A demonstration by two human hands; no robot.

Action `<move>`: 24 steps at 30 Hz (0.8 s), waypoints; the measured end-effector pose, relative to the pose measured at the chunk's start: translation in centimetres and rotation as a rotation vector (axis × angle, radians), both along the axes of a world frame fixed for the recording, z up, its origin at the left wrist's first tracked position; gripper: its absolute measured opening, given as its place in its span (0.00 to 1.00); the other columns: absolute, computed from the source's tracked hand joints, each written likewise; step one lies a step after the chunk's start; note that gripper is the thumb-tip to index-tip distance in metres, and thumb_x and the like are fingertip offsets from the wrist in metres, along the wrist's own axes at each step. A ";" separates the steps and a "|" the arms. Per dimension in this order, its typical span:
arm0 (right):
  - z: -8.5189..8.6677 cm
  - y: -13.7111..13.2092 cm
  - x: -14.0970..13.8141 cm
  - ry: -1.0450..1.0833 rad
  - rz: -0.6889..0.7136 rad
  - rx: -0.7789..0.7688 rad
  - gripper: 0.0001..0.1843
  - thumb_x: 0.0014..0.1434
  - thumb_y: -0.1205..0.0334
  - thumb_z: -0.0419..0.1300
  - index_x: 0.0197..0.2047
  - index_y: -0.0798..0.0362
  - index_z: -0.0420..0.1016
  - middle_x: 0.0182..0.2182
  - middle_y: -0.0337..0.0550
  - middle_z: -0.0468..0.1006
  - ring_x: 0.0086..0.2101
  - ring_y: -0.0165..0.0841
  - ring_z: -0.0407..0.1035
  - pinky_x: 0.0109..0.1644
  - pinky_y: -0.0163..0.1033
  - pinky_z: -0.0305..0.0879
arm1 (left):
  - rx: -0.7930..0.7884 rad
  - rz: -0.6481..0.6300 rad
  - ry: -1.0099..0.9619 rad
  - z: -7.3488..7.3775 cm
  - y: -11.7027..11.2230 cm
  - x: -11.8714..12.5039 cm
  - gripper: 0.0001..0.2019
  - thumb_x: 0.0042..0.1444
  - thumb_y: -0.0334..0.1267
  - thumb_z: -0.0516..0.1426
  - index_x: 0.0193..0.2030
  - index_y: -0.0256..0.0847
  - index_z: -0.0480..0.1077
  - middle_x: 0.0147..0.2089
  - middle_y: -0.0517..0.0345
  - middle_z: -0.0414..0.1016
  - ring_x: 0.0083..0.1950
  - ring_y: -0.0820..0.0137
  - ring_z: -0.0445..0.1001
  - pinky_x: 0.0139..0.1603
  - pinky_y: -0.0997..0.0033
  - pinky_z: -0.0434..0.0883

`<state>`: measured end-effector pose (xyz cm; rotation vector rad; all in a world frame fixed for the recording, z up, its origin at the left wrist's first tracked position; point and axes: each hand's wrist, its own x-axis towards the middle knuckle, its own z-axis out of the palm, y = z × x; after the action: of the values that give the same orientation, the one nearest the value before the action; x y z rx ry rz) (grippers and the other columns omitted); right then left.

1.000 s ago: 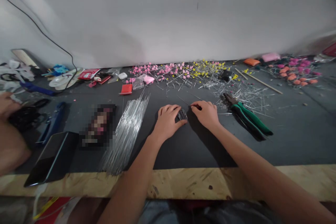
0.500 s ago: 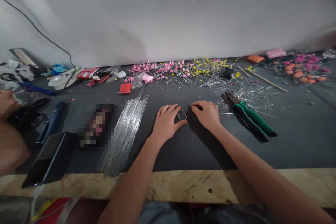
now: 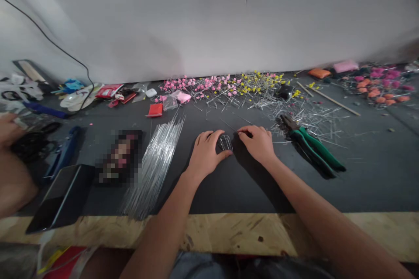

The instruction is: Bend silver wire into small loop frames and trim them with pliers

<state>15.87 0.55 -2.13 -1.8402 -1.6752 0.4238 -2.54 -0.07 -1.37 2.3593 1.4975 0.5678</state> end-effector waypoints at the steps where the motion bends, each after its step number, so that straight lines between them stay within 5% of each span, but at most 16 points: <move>1: 0.0 0.0 0.0 0.001 0.000 0.001 0.10 0.53 0.58 0.53 0.33 0.44 0.76 0.34 0.36 0.78 0.39 0.39 0.65 0.46 0.45 0.50 | -0.002 -0.002 -0.003 0.0 0.0 0.0 0.28 0.49 0.54 0.55 0.55 0.45 0.59 0.55 0.50 0.65 0.58 0.58 0.59 0.58 0.55 0.56; 7: 0.1 0.0 0.0 0.008 0.006 0.001 0.10 0.53 0.58 0.53 0.32 0.44 0.76 0.34 0.35 0.78 0.39 0.38 0.65 0.47 0.45 0.50 | 0.013 -0.049 -0.013 0.1 0.0 0.1 0.21 0.50 0.51 0.55 0.49 0.45 0.63 0.57 0.55 0.65 0.59 0.60 0.58 0.60 0.55 0.54; 17: 0.0 0.0 0.0 0.001 0.002 -0.002 0.10 0.53 0.59 0.53 0.32 0.44 0.76 0.33 0.35 0.78 0.39 0.39 0.65 0.46 0.45 0.51 | 0.006 0.001 -0.033 -0.3 0.0 0.0 0.27 0.48 0.52 0.57 0.54 0.44 0.59 0.54 0.49 0.65 0.59 0.58 0.58 0.58 0.54 0.57; 24: -0.1 0.0 0.0 0.001 0.003 0.005 0.10 0.53 0.58 0.53 0.32 0.44 0.76 0.34 0.35 0.79 0.39 0.39 0.65 0.46 0.45 0.51 | 0.014 -0.032 0.002 -0.1 0.1 0.0 0.25 0.51 0.53 0.54 0.53 0.44 0.61 0.58 0.54 0.64 0.60 0.59 0.57 0.60 0.55 0.55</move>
<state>15.89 0.59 -2.22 -1.8340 -1.6778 0.4216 -2.58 0.05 -1.49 2.3904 1.4580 0.5697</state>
